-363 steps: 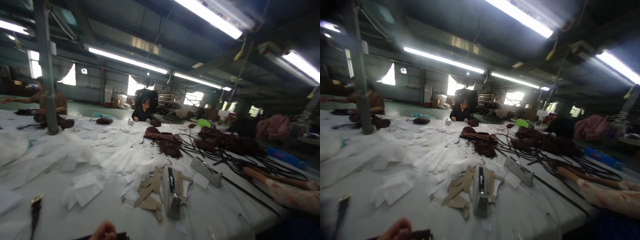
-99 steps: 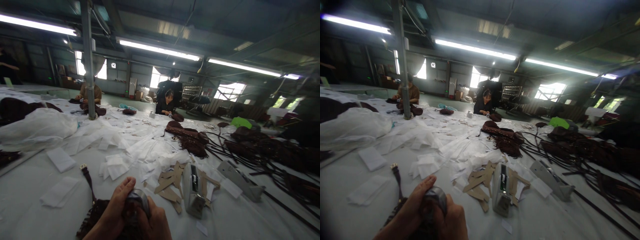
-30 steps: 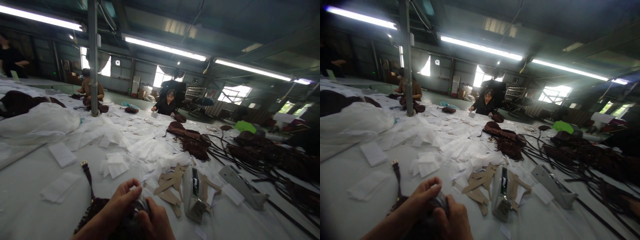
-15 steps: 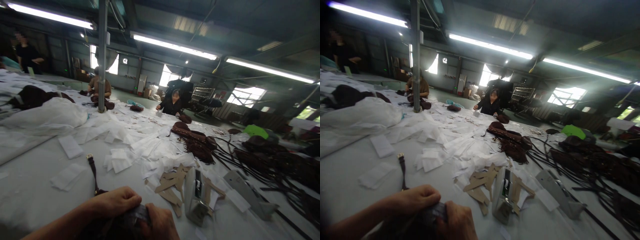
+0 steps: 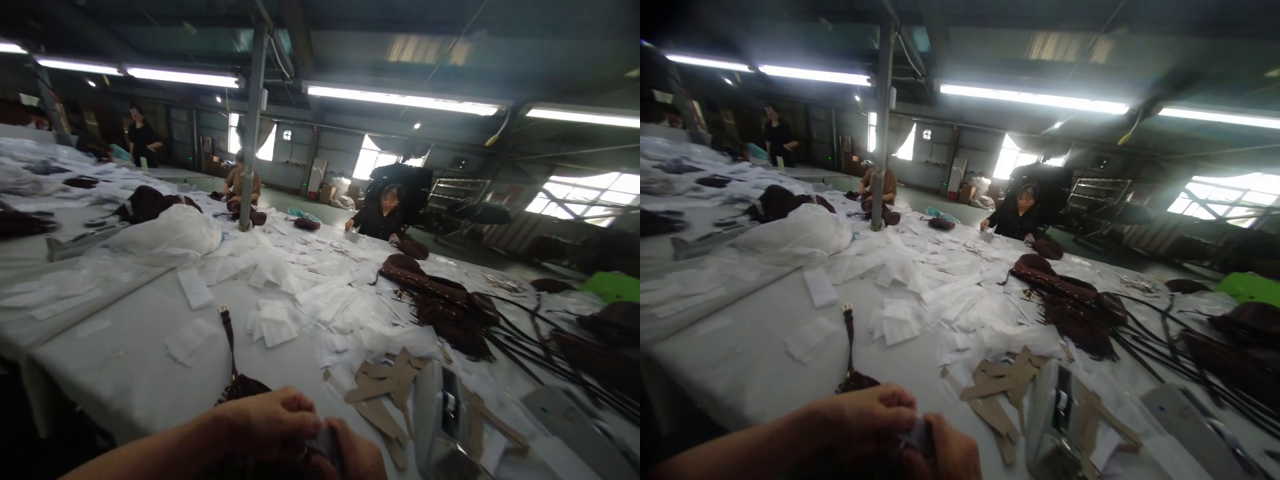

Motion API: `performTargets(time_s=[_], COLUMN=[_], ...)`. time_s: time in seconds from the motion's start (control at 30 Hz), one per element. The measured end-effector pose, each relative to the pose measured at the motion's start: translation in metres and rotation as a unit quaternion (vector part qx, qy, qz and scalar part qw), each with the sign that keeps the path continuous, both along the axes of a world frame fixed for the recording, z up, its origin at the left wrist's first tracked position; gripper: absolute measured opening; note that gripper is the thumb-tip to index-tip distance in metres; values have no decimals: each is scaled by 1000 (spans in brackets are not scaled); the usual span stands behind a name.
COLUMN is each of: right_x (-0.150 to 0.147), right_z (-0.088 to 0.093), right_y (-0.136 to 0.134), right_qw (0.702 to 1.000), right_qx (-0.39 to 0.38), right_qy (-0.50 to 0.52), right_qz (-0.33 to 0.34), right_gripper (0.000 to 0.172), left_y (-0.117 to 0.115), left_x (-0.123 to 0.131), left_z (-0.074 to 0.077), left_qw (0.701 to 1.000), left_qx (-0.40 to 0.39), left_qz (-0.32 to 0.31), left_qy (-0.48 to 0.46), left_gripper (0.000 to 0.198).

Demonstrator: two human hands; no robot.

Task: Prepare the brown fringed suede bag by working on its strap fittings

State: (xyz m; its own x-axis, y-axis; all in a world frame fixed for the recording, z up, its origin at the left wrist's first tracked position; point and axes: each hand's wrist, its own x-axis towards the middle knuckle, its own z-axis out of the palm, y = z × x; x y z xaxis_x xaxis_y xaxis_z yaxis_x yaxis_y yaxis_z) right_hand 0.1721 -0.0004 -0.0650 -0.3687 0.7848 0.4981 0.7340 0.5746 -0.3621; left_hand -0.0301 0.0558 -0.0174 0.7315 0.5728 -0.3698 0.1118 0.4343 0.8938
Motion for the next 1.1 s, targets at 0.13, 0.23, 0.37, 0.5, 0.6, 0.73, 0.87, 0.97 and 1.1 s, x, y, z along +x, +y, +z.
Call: performTargets(time_s=[0.13,0.23,0.37,0.5,0.6,0.73,0.87,0.97,1.1], right_x=[20,42,54,36,11,-24,-47,-52,-48], right_z=[-13,-20,-13,4,27,64,69,49,28], right_y=[0,-8,-20,-25,-19,-1,15,18,13], right_qw=[980,930,878,900,944,992,997,995,995], right_qx=[-57,-112,-97,-54,27,64,-46,-64,-27], right_qy=[136,264,334,294,217,50,-57,-57,-66], right_qz=[-131,-232,-328,-318,-247,-101,-30,-57,-76], right_gripper=[55,60,64,50,33,43,60,57,55], left_y=[16,29,29,19,12,5,-4,-9,-9], left_x=[-13,-25,-34,-37,-38,-39,-40,-39,-38], left_z=[-9,-18,-37,-55,-53,-34,-20,-26,-39], left_qw=[991,986,977,966,971,981,970,951,960], left_qx=[-46,-98,-150,-180,-160,-122,-162,-220,-229], left_qz=[84,90,100,129,115,72,103,142,117], left_qy=[-90,-102,-114,-137,-137,-130,-149,-162,-109], left_gripper=[35,31,35,34,30,26,30,38,54])
